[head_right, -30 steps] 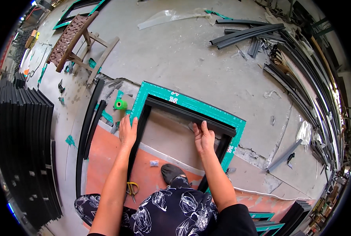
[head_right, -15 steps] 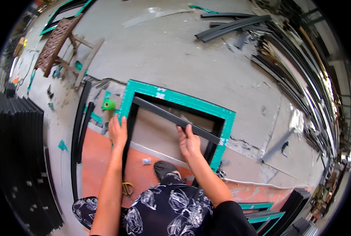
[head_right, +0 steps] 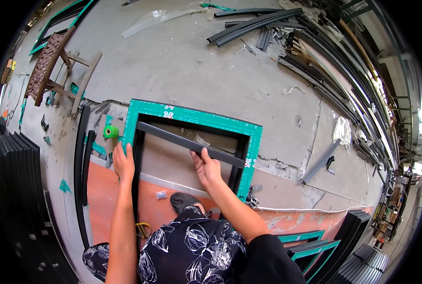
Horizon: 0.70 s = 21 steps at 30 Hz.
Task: The person assembles metal window frames by applying tape, inserting gaskets into the frame channels by hand and using shears to cut the gasket to length, then stacking the frames together.
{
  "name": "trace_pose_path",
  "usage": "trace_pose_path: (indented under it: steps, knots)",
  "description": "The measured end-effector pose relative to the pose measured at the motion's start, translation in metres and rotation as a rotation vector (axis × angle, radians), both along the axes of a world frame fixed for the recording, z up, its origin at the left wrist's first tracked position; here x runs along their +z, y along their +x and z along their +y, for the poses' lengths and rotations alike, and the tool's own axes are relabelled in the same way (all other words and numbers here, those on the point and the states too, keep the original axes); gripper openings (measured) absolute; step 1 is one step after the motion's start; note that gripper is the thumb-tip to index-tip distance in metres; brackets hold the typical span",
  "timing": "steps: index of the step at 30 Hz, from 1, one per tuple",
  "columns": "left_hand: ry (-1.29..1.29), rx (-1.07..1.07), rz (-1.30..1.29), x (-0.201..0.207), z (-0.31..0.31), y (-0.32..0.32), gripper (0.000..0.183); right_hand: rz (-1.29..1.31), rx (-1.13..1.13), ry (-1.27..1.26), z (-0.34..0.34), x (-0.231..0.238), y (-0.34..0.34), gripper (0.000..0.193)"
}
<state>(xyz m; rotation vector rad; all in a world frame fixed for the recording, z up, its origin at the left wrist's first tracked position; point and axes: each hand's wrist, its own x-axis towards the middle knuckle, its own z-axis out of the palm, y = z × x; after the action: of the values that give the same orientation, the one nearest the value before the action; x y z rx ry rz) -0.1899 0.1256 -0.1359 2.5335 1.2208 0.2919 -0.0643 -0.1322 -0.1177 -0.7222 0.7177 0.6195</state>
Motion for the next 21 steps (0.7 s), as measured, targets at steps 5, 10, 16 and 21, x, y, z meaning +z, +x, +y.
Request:
trace_pose_path:
  steps: [5, 10, 16, 21]
  knots:
    - [-0.023, -0.005, 0.013, -0.002, -0.004, 0.002, 0.052, 0.002, 0.047, 0.001, -0.01, -0.014, 0.012, 0.031]
    - [-0.026, 0.007, 0.005, -0.002, -0.001, 0.003, 0.052, -0.022, 0.084, 0.002, -0.012, -0.016, 0.014, 0.032]
    - [-0.04, -0.019, 0.009, 0.0, -0.005, 0.007, 0.056, -0.084, 0.124, -0.009, -0.021, -0.024, 0.019, 0.029]
    - [0.049, -0.023, -0.043, 0.001, -0.001, -0.002, 0.048, -0.006, 0.028, 0.122, -0.015, -0.031, 0.018, 0.025]
